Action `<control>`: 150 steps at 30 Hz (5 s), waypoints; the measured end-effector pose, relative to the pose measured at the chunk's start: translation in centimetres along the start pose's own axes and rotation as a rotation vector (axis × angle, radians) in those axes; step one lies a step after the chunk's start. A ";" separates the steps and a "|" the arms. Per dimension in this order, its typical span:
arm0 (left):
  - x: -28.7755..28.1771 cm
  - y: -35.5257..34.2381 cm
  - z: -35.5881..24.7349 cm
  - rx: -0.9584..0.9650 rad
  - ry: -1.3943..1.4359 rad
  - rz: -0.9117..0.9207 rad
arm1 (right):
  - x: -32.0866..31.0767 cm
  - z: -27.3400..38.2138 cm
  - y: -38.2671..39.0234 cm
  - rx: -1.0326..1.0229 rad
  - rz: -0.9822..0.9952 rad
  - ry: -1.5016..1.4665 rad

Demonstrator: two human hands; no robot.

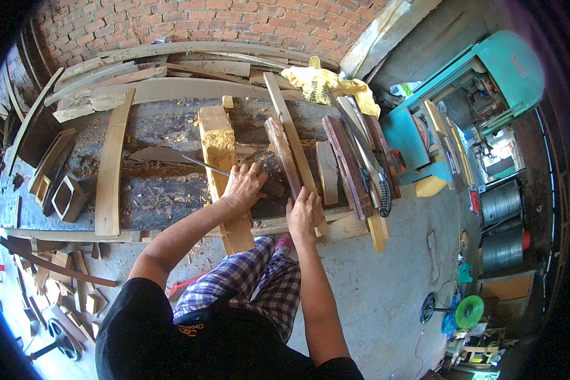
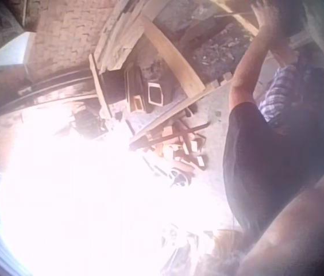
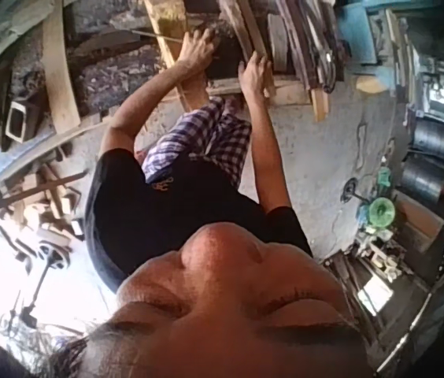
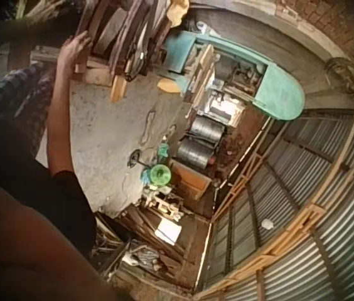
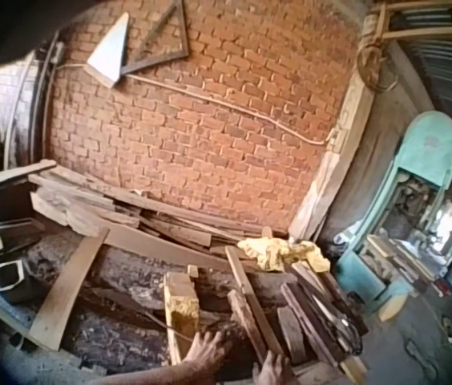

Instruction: The person carves a wooden piece on a workbench, holding a chisel against the wood and repeatedly striking it with a wooden mallet to hollow it out.

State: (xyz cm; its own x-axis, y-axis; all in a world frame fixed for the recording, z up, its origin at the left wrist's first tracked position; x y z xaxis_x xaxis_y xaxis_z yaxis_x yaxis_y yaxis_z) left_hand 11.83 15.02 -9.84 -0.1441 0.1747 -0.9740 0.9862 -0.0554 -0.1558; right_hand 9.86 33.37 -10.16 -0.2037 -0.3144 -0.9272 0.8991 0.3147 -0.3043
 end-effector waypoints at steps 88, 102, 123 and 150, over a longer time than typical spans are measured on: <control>-6.4 13.0 -9.1 0.384 0.761 -0.885 | -11.8 1.9 28.4 -0.020 -0.187 -1.328; -6.1 12.7 -9.4 0.337 0.759 -0.900 | -12.8 2.8 27.5 0.196 -0.131 -0.866; -5.0 11.9 -8.0 0.272 0.707 -0.858 | -11.0 1.6 27.8 0.351 -0.153 -0.876; -8.8 9.3 -9.0 0.122 0.868 -0.665 | -14.0 4.0 24.9 0.595 -0.097 -1.358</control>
State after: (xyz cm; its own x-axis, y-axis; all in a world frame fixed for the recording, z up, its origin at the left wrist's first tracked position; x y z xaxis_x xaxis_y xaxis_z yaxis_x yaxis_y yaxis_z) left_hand 22.97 21.84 -1.23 -0.4902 0.8348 -0.2504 0.7113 0.2172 -0.6685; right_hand 36.65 42.00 -3.88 -0.0632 -0.9929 0.1008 0.9944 -0.0540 0.0908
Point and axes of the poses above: each hand's wrist, its own y-axis away from the middle knuckle, its own x-axis out of the palm, z = x × y, the point moved 2 cm from there along -y, towards the middle knuckle, and after that the axes turned 9 degrees about -y, right-handed, at the moved point
